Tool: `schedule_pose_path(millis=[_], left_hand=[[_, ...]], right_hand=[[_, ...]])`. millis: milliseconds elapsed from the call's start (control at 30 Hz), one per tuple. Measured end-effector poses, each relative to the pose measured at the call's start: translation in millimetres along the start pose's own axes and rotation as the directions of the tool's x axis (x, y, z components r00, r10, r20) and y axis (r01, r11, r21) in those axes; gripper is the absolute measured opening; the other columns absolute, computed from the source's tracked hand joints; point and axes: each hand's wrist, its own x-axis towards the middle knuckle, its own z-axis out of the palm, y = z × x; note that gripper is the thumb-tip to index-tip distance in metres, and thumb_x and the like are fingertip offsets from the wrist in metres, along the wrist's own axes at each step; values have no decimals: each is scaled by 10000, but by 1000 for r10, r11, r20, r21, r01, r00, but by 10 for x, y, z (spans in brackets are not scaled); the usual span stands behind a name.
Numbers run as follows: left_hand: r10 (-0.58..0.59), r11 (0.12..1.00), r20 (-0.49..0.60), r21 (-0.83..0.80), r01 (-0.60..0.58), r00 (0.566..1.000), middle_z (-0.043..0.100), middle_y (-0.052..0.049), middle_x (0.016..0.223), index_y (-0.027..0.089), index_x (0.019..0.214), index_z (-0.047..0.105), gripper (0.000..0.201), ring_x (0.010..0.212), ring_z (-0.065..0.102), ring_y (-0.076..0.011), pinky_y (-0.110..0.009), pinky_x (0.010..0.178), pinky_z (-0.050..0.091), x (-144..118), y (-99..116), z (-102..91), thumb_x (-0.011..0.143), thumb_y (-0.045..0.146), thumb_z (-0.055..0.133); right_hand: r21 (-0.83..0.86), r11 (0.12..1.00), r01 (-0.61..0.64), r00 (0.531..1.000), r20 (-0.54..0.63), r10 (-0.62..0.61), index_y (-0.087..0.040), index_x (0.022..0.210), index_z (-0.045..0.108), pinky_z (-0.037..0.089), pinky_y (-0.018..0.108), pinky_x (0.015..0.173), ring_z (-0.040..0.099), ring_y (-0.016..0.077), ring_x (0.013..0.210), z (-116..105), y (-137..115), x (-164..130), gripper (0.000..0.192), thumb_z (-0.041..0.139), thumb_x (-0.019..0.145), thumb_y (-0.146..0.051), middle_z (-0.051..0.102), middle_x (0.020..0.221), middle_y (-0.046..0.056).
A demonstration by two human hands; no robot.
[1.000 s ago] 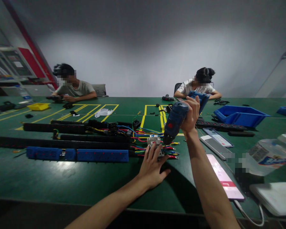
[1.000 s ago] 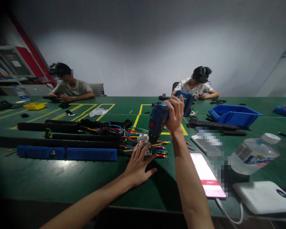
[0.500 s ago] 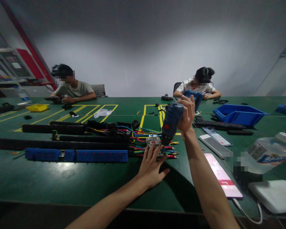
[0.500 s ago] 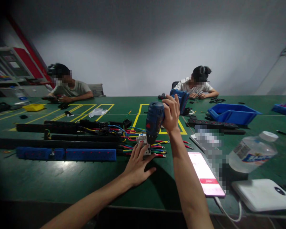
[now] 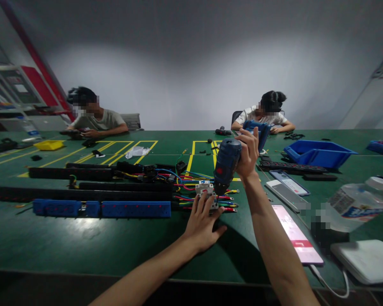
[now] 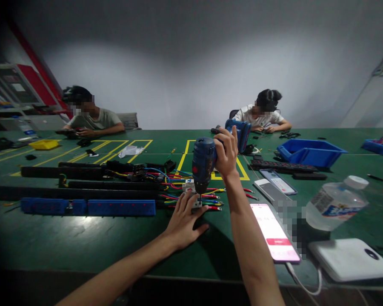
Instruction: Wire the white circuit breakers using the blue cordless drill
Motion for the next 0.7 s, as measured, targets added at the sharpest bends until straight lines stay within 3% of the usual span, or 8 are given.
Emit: schedule_pose_path(millis=[700], left_hand=[[7,1000,-17,-3,-7,1000,265,-55,1604,375,1373,575,566,1506,141,-388,-655,1218,156,-9,-15,19,853,580,661]], right_hand=[[-12,1000,-24,1000,-13,24,-268,1019,579,271,626,1203,586,235,1226,-17,-1,24,161,440,971,-203,647,1077,16]])
